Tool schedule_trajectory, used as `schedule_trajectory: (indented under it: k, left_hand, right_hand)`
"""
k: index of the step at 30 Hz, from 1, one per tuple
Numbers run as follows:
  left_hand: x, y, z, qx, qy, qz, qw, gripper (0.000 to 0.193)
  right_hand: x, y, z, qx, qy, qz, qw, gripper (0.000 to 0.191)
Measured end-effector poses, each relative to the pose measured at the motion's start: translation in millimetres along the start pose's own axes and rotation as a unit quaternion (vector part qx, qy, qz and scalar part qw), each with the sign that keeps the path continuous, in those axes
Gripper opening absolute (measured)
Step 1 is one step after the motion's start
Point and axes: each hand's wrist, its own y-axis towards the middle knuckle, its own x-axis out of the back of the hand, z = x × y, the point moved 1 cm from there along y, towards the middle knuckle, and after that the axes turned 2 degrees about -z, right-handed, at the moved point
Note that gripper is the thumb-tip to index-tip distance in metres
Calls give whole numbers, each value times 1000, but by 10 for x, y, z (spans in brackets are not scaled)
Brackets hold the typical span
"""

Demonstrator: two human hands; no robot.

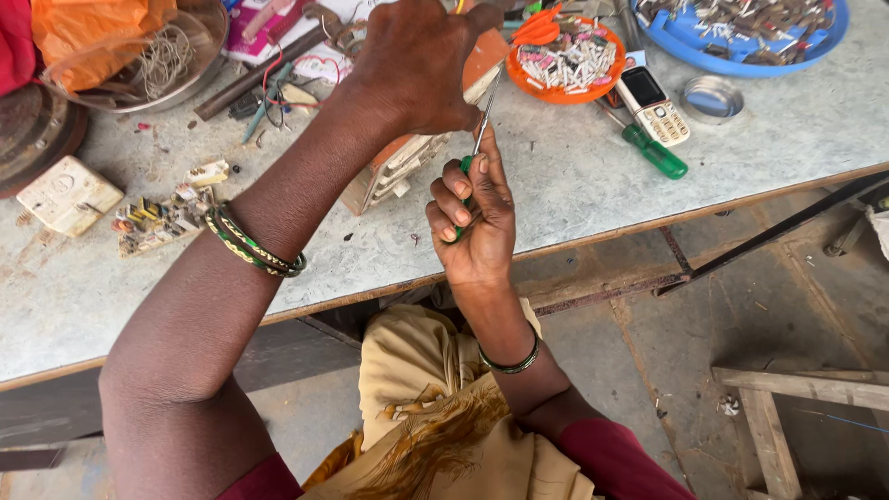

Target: The person uses a screwdriver to remove screws from an orange electrical box, opens it, and then adjusts wires inside the internal board. The person manipulates yellow and red wires and tightens connections with the screwdriver.

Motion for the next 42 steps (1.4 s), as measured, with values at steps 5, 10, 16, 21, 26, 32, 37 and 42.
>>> schedule_trajectory:
  k: [5,10,16,21,26,32,37,42]
  left_hand:
    - [-41,52,-45,16,16,35,999,95]
    - [-127,37,-24,5,15,21,1000,93]
    - [-186,5,69,-74,40,-120,989,93]
    - [-245,29,126,-51,-2,-68,996,87]
    - [-225,31,149,-36,5,-32,999,84]
    - [-151,-8,159,-46,-5,-54,997,87]
    - [-147,16,167,-36,5,-33,999,86]
    - [-114,20,200,-15,-4,4,1000,86]
  right_hand:
    - [-21,40,-31,6,24,3,1000,51]
    - [40,43,-13,-3,42,6,999,50]
    - [157,116,52,-20,11,45,999,53]
    - [210,173,154,-63,60,63,994,56]
    - [240,185,337,-129,139,70,979,64]
    - [244,213,451,-124,47,60,989,63]
    - [269,191,576,-28,-228,3,973,58]
    - [325,314,662,188,-611,27,768,43]
